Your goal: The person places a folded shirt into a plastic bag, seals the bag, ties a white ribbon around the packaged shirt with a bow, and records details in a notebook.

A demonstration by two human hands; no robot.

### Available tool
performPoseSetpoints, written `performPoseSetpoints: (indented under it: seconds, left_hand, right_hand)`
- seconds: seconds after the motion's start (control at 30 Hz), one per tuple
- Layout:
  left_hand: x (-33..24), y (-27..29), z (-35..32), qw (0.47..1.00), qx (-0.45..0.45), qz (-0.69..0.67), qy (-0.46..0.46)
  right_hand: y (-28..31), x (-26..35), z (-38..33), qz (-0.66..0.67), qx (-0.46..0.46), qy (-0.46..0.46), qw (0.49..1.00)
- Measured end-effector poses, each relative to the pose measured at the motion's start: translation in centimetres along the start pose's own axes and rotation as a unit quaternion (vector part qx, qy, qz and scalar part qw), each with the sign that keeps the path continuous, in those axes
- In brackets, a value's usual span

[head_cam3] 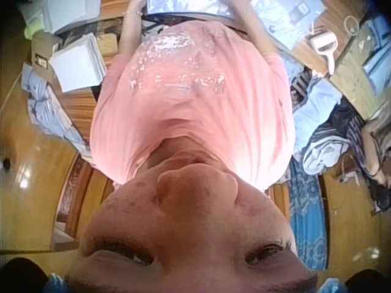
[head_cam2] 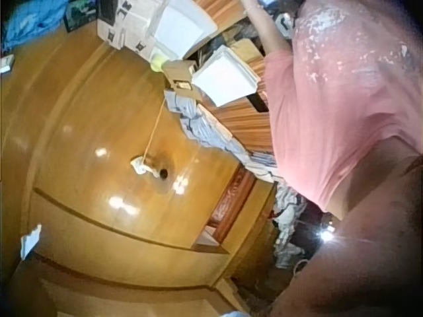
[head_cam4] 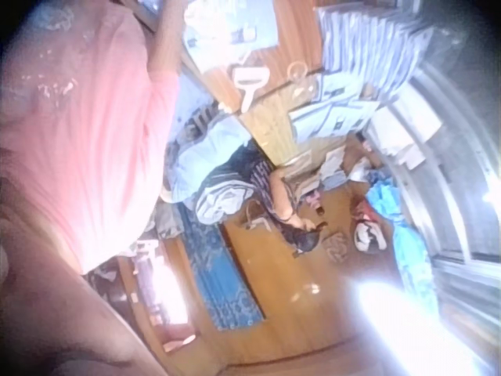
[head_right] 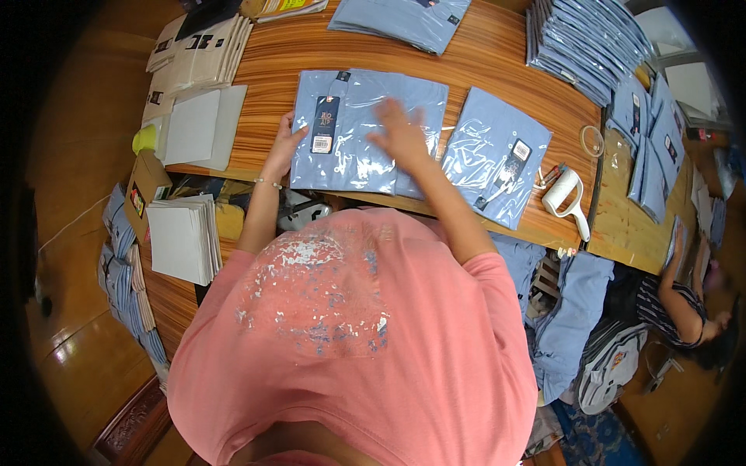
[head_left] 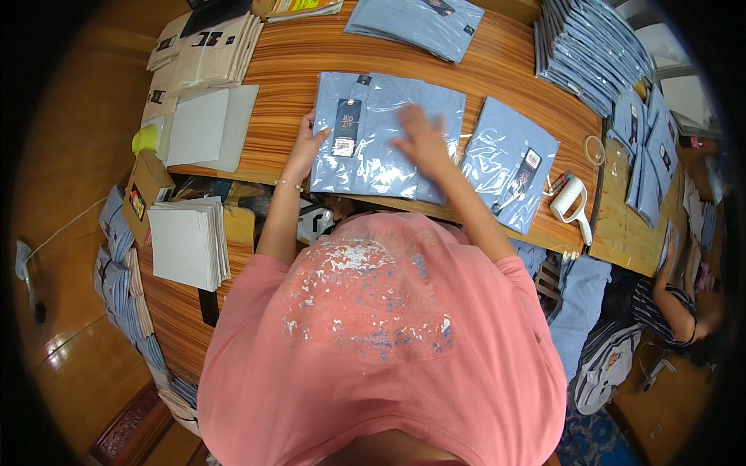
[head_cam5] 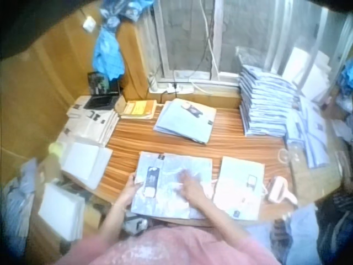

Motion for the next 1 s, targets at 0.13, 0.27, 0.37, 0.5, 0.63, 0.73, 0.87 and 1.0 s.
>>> performPoseSetpoints:
  seconds: [0.13,0.27,0.37,0.5,0.63,0.73,0.87,1.0]
  left_hand:
    - [-3.5,0.5,-0.7,0.997,-0.035,0.015,-0.061]
    - [-11.9,4.1,-2.8,0.969,-0.093,0.119,-0.194]
    - [-19.0,5.4,-4.5,0.908,-0.133,0.301,-0.261]
    - [-24.1,6.6,-5.9,0.821,-0.193,0.440,-0.309]
    - [-26.1,7.7,-6.4,0.820,-0.213,0.443,-0.294]
    - [-26.6,7.6,-6.5,0.793,-0.228,0.429,-0.369]
    - [-25.5,7.5,-5.7,0.832,-0.196,0.362,-0.373]
    - [-24.7,5.2,-4.8,0.890,-0.157,0.252,-0.345]
  right_hand:
    - [7.2,-13.1,-1.4,0.065,-0.170,-0.188,0.965]
    - [13.4,-19.5,-8.1,-0.010,-0.209,-0.296,0.932]
    - [12.6,-23.9,-12.8,-0.005,-0.124,-0.428,0.895]
    - [10.8,-24.7,-14.8,-0.032,-0.075,-0.489,0.869]
    - [12.0,-22.5,-14.1,-0.057,-0.091,-0.517,0.849]
    - [11.9,-22.9,-14.3,-0.053,-0.087,-0.529,0.842]
    - [11.4,-24.1,-14.8,-0.010,-0.110,-0.532,0.839]
    - [10.3,-26.7,-14.9,0.120,-0.109,-0.498,0.852]
Point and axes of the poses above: each hand's wrist, its own z-axis towards the middle knuckle, its own y-axis out of the back of the hand, x = y × z, the point moved 6 cm from there along z, towards the middle knuckle, and after that the axes turned 13 degrees about -y, right-handed, at the moved point
